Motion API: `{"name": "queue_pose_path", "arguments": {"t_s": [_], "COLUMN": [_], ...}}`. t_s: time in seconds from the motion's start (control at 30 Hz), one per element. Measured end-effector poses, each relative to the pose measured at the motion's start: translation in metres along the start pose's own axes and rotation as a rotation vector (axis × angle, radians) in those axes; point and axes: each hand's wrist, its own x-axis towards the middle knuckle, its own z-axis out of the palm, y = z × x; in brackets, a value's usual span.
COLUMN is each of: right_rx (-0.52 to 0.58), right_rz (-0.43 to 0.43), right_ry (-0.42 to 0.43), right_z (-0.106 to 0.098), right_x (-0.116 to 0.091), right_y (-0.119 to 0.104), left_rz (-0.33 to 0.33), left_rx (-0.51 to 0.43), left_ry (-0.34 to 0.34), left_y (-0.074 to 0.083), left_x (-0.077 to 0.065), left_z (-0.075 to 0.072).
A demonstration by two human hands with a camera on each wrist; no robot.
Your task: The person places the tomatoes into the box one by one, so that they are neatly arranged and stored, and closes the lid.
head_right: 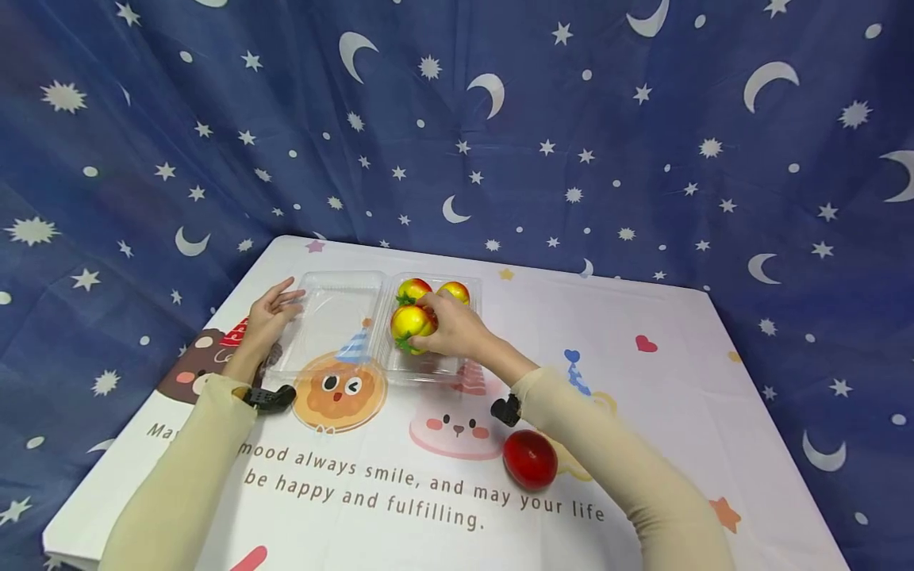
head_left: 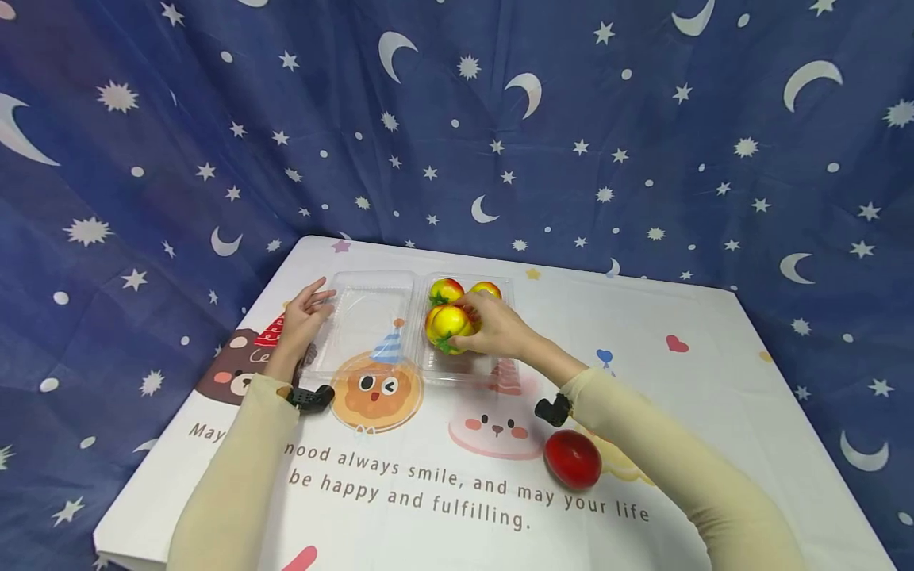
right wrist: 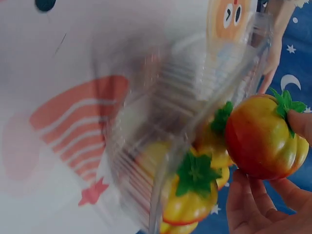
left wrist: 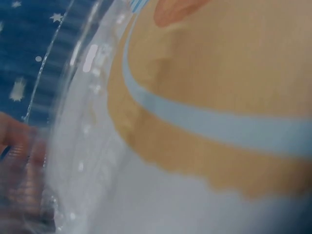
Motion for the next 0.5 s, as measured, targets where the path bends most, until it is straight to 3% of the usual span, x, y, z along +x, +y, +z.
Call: {"name": "queue_pose_path", "arguments": {"t_s": [0.23,0.3,0.5], "right_rx": [-0.055,-0.073,-0.123], "right_rz": [0.016,0.009,-0.015], "right_ry": [-0.035,-0.049,-0.058], "right_z": [0.015,0.018,0.033], "right_x": [-0.001,-0.002,-0.007], "right_y": [-0.003,-0.003,0.000], "left_rz": [0.004,0.015,0.009], "left_rx": [-0.018,-0.010,-0.007], "left_ry": [-0.009,-0.005,-0.004], "left_y": [0.000,-0.010,-0.017], "left_x": [0.002,0.006,0.010], "left_z": [-0.001,-0.002,-0.003]}}
